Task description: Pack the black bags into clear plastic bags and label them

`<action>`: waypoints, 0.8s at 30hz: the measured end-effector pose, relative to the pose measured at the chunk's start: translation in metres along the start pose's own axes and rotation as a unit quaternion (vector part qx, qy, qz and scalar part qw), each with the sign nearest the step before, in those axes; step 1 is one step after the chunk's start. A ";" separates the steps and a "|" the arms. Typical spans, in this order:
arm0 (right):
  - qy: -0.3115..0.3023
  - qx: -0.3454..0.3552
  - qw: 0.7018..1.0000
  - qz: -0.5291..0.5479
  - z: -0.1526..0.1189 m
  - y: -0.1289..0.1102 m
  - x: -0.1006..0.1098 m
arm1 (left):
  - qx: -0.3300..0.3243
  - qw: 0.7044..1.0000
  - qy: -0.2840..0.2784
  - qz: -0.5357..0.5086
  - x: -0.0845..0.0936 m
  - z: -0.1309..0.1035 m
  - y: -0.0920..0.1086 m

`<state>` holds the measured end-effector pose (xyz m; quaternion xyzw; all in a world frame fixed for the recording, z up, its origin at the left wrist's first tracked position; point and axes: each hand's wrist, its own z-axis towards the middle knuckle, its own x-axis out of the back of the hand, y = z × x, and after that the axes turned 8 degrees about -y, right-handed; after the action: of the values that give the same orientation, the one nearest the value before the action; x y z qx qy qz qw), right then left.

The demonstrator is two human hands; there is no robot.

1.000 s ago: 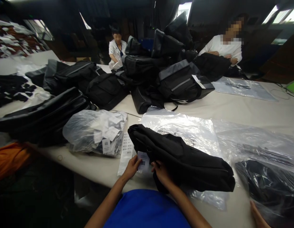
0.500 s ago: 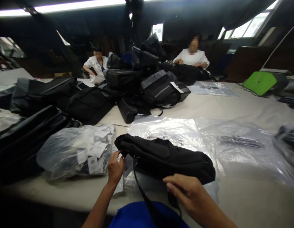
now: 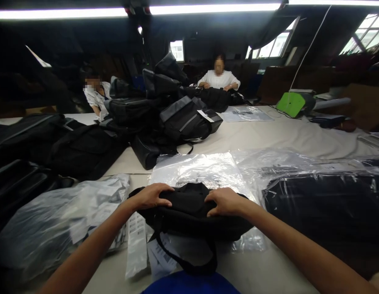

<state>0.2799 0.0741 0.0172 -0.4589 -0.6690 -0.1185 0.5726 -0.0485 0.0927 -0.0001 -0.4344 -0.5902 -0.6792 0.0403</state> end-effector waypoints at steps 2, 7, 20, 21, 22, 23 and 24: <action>0.007 -0.012 0.999 -0.037 -0.007 -0.001 -0.006 | -0.008 1.000 -0.006 0.022 -0.001 -0.001 -0.002; 0.056 0.042 0.986 -0.153 -0.013 -0.012 -0.020 | -0.037 0.999 -0.018 -0.006 -0.001 0.011 -0.011; 0.261 -0.092 0.958 -0.075 0.015 0.053 -0.009 | 0.075 0.943 0.005 0.326 -0.025 0.050 -0.015; 0.209 -0.104 0.972 -0.025 0.016 0.054 0.000 | 0.077 0.941 0.007 0.330 -0.025 0.052 -0.016; 0.147 -0.107 0.983 0.023 0.018 0.054 0.009 | 0.078 0.939 0.013 0.336 -0.026 0.053 -0.017; 0.084 -0.103 0.989 0.064 0.019 0.054 0.018 | 0.080 0.936 0.022 0.343 -0.027 0.053 -0.018; 0.029 -0.095 0.990 0.096 0.021 0.054 0.025 | 0.082 0.932 0.030 0.351 -0.029 0.054 -0.019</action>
<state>0.3084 0.1304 0.0127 -0.5698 -0.5908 -0.1397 0.5539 -0.0125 0.1303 -0.0369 -0.5882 -0.4524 -0.5838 0.3294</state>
